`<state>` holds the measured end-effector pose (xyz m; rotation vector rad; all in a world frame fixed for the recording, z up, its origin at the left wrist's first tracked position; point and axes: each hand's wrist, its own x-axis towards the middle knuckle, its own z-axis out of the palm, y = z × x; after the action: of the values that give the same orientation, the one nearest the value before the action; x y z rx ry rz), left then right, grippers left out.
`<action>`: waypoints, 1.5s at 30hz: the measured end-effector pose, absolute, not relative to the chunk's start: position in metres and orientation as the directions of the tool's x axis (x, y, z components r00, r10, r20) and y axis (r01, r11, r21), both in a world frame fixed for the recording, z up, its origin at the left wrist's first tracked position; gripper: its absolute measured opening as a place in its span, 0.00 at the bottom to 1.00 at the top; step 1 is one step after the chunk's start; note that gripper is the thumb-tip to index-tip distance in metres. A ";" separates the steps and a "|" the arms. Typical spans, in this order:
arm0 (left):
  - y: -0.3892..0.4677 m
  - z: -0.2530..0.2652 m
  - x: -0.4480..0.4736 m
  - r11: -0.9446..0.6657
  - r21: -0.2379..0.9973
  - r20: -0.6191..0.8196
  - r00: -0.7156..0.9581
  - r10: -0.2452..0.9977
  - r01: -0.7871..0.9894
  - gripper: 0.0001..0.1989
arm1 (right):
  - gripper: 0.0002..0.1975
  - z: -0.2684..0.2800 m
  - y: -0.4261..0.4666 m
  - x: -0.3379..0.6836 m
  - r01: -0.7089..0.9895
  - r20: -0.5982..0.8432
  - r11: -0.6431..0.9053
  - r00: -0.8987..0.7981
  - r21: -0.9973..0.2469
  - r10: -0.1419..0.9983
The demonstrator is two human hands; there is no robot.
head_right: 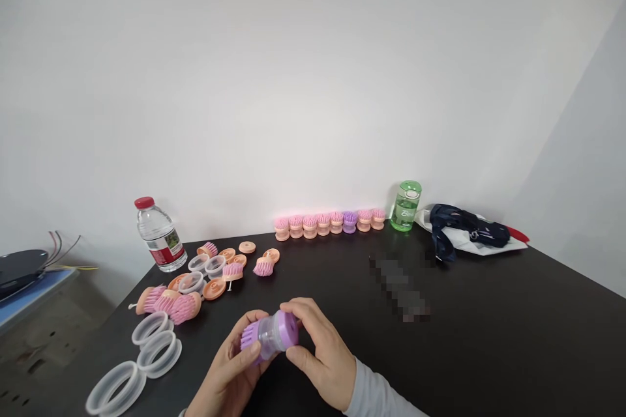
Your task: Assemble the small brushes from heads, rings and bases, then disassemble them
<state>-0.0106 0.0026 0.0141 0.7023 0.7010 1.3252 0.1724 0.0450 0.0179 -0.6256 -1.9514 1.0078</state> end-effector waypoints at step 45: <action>0.002 0.009 -0.009 0.235 0.854 -0.170 0.178 0.969 -0.465 0.15 | 0.16 0.014 0.045 0.177 0.202 0.667 0.817 -0.490 -0.540 0.562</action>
<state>-0.0092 0.0021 0.0091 0.7510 0.8401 1.1613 0.1770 0.0454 0.0144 -0.5623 -2.0753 0.4926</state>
